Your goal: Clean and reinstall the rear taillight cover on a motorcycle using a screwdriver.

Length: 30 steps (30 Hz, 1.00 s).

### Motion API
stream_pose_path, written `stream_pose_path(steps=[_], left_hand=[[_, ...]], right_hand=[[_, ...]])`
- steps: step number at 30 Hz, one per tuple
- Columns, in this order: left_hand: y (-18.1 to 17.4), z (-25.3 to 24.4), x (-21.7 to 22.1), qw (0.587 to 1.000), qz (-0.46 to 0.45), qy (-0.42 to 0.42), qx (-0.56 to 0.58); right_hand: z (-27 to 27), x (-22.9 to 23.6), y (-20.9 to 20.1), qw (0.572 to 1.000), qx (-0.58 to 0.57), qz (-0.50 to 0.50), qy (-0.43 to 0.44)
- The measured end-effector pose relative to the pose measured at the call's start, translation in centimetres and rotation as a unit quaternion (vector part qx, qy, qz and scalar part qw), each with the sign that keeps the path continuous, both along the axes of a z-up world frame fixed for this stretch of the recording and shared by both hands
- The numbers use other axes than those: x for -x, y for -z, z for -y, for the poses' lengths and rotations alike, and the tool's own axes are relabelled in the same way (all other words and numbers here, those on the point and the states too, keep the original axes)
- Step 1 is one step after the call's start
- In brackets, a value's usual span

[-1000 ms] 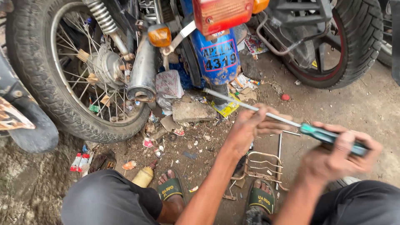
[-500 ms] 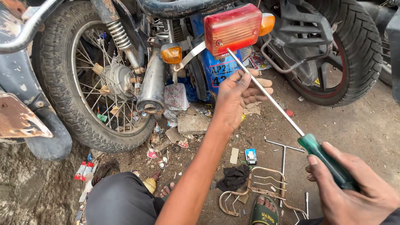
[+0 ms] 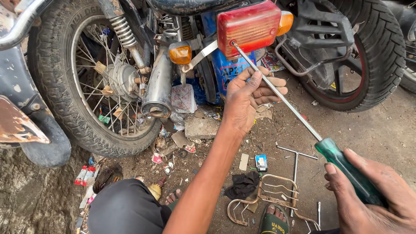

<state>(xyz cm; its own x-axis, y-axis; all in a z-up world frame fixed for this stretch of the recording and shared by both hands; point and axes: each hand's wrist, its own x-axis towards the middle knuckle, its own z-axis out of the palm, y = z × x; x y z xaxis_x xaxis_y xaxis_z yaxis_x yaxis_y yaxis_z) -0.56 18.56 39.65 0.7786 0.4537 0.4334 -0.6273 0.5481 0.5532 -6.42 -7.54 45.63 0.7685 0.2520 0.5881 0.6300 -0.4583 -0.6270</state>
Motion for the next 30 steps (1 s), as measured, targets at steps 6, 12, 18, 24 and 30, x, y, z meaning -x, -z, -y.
stream_pose_path(steps=[6, 12, 18, 24, 30], left_hand=[[0.0, -0.1, -0.2, 1.000, -0.006, 0.000, 0.008], [0.1, -0.5, -0.3, 1.000, 0.003, 0.003, 0.005], [0.0, -1.5, -0.2, 1.000, 0.004, -0.012, 0.013], [-0.2, -3.7, 0.3, 0.999, 0.004, -0.018, 0.036], [-0.8, -6.1, 1.4, 0.999, -0.016, -0.028, 0.036]], right_hand=[[0.6, -0.7, 0.4, 0.999, 0.003, 0.029, -0.034], [-0.1, -0.2, -0.5, 0.998, -0.006, 0.048, -0.035], [-0.7, 0.3, -1.7, 0.998, -0.003, 0.036, -0.050], [-3.1, 3.0, -5.5, 0.981, 0.043, 0.163, -0.096], [-3.7, 3.6, -7.0, 0.960, 0.127, 0.196, -0.154]])
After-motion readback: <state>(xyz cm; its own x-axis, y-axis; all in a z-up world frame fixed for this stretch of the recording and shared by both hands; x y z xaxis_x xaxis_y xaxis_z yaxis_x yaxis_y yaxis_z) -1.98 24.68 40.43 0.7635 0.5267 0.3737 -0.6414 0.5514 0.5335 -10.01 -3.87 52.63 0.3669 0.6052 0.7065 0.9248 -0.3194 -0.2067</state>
